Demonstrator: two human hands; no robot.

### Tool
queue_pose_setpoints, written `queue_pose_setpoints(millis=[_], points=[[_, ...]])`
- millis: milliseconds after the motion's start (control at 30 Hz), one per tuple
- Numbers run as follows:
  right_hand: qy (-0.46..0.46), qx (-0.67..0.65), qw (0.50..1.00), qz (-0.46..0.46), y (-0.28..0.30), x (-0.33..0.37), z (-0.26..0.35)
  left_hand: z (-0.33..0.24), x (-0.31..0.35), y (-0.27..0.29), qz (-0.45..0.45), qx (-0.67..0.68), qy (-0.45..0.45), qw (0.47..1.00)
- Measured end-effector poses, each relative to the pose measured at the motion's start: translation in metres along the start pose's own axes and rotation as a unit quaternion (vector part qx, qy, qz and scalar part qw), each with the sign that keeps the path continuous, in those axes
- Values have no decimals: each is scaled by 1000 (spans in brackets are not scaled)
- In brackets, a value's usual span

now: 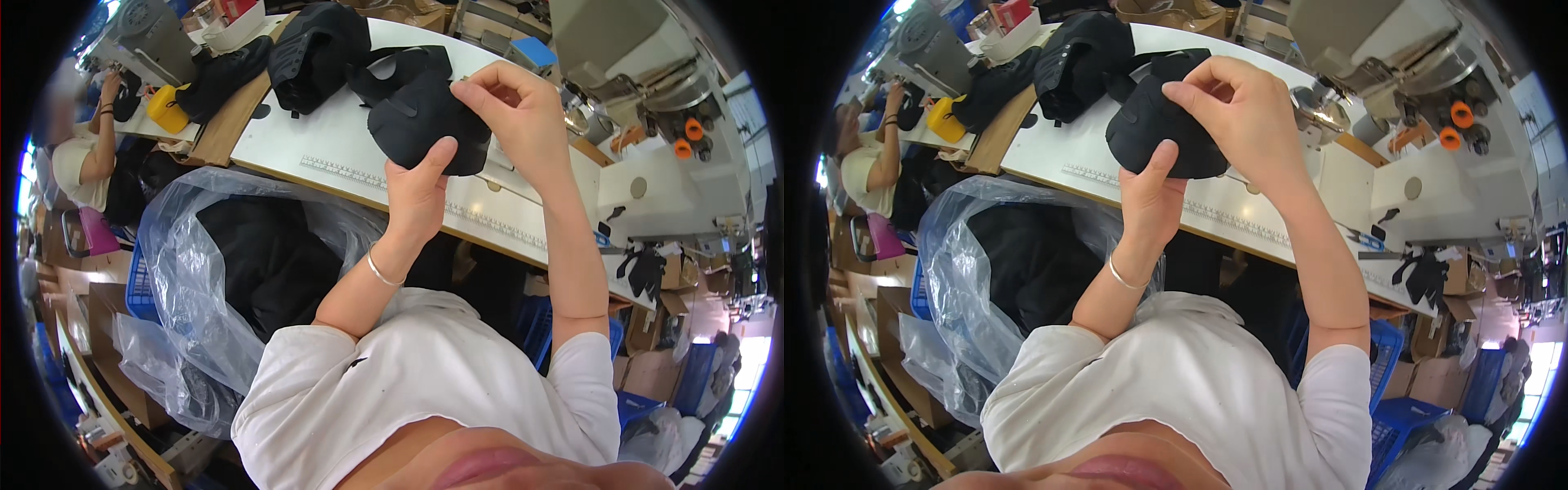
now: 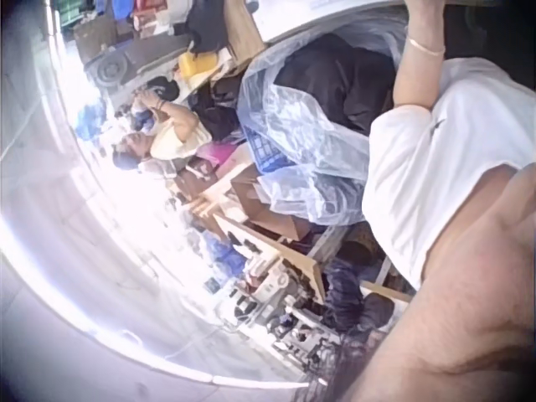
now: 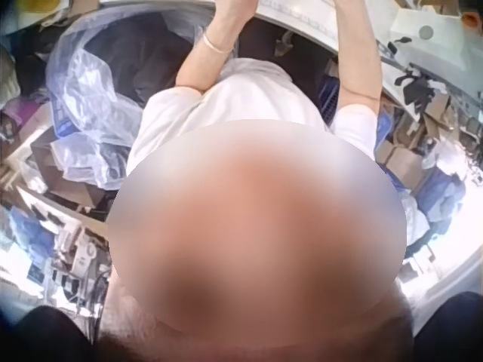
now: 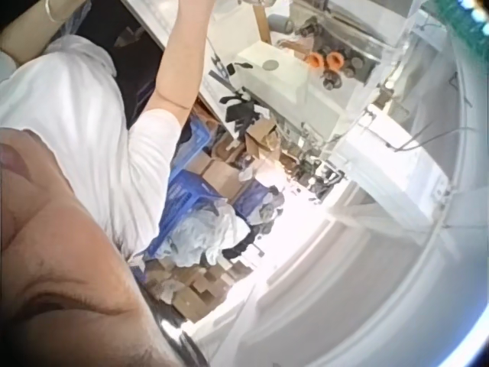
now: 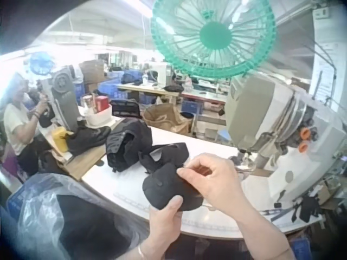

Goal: The person operates a sewing machine to stitch black fabric pieces, likely gloves, in a factory setting. They guide the material under the needle, adjust the fabric, and cut threads after each piece is sewn.

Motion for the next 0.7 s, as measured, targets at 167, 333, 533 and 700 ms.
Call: queue_pose_setpoints(millis=[167, 333, 533, 700], points=[[-7, -177, 984, -23, -3, 20, -21, 11, 11, 9, 65, -75, -54, 994], [-74, -240, 967, -37, -3, 53, -30, 18, 22, 19, 77, -120, -30, 989], [6, -57, 995, -86, 17, 78, -32, 16, 39, -2, 9, -52, 110, 993], [155, -33, 934, -319, 40, 99, -13, -1, -10, -16, 160, -12, 109, 981]])
Point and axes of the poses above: each hand's wrist, its own x-axis away from the middle knuckle, its own y-axis out of the back of the hand, z = x × y, the point moved 3 cm from there along -x, towards the middle knuckle, and after that the axes turned 15 degrees about x, right-handed, at the moved point
